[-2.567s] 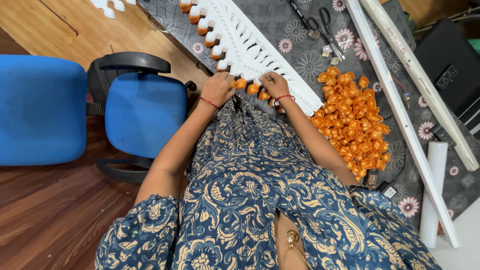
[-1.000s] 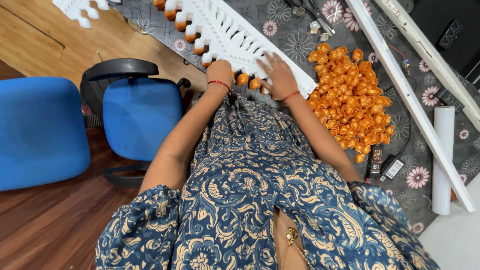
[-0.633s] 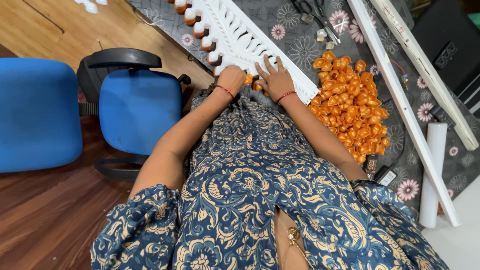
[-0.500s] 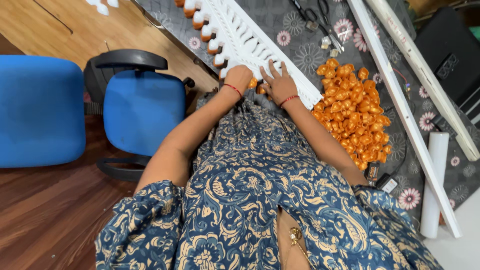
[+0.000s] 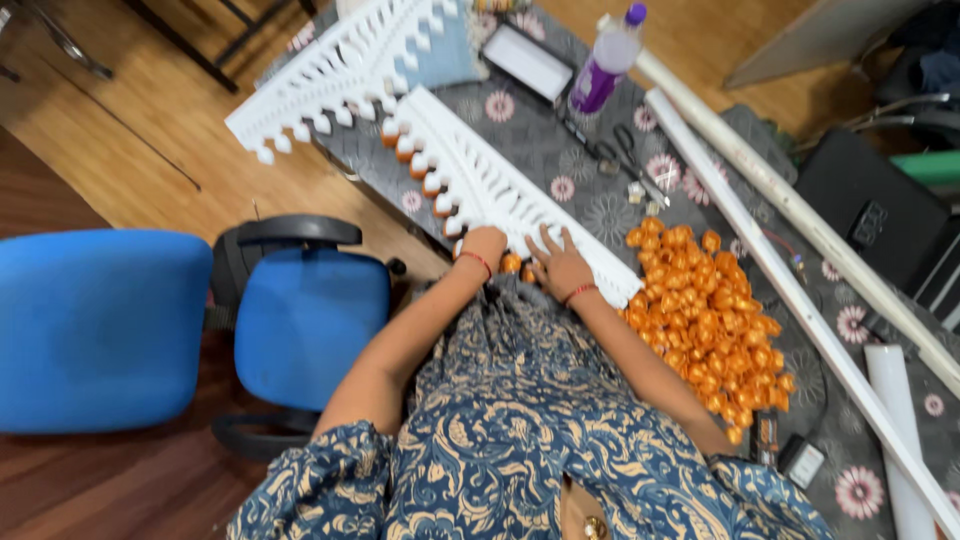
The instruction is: The person places small orange bulb-shaped objects into slots on a white decorative frame. They repeatedly pick bulbs from a pile on the table and insert them into the frame, occasionally adjusting the frame's position.
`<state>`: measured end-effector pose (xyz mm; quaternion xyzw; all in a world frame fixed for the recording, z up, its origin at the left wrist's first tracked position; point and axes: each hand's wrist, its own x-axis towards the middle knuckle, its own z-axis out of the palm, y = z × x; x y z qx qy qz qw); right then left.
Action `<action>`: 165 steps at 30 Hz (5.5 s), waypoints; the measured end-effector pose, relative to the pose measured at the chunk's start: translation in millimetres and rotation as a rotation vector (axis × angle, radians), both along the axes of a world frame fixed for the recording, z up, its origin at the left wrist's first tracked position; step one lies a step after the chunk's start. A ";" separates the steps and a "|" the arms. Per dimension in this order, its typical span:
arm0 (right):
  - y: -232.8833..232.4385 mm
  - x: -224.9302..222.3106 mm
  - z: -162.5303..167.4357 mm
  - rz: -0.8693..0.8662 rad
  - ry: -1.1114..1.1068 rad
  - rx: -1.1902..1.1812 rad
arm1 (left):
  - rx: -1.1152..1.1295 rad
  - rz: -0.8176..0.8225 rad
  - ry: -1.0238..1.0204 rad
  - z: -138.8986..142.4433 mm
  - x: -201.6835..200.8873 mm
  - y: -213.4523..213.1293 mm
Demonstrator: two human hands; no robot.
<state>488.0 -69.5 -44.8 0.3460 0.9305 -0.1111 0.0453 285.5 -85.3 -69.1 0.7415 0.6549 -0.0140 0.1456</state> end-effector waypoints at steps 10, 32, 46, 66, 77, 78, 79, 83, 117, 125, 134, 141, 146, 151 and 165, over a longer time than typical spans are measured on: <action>2.3 3.3 -7.6 -0.032 0.032 -0.061 | -0.135 -0.022 -0.013 -0.2 -17.4 10.7; 2.9 -5.6 1.1 -0.032 -0.027 -0.111 | -0.151 0.191 0.083 -7.7 -3.4 -15.8; -4.3 -27.3 6.5 -0.176 -0.197 -0.299 | 0.068 0.111 0.029 -3.0 -12.7 -31.8; 24.4 19.1 6.8 -1.091 0.950 -1.452 | 0.047 0.052 -0.679 110.0 32.5 -5.7; 1.2 139.0 4.5 -1.101 0.911 -0.633 | 0.056 0.119 -0.648 58.7 19.6 -12.4; -4.5 158.2 2.4 -1.061 0.726 -0.331 | 0.101 0.146 -0.585 50.8 8.4 -12.5; -10.2 175.3 4.1 -0.995 0.533 -0.042 | 0.145 0.174 -0.521 44.0 -0.8 -16.4; -23.6 205.7 13.9 -1.036 0.264 0.085 | 0.055 0.276 -0.418 32.6 -19.4 -30.3; 36.3 -56.9 34.2 0.046 -0.230 -0.243 | -0.031 -0.035 -0.052 15.1 14.8 -17.9; 49.2 -33.8 32.1 -0.031 0.056 -0.371 | 0.124 -0.177 -0.110 9.4 14.1 -27.8; 35.1 -15.5 32.8 -0.569 0.813 -0.891 | -0.160 0.144 -0.866 40.0 3.4 -17.2; 32.3 -1.3 40.6 -0.986 1.235 -1.460 | -0.056 0.219 -1.222 34.6 21.3 5.6; 39.1 17.9 18.7 -1.162 1.050 -1.071 | 0.012 0.287 -0.750 44.0 14.8 -5.0; 29.9 24.7 13.0 -0.721 0.774 -0.451 | -0.088 0.026 -0.361 34.2 23.7 -20.3; 19.2 -0.8 23.6 -0.429 0.094 -0.216 | -0.282 -0.010 -0.011 31.1 53.6 4.8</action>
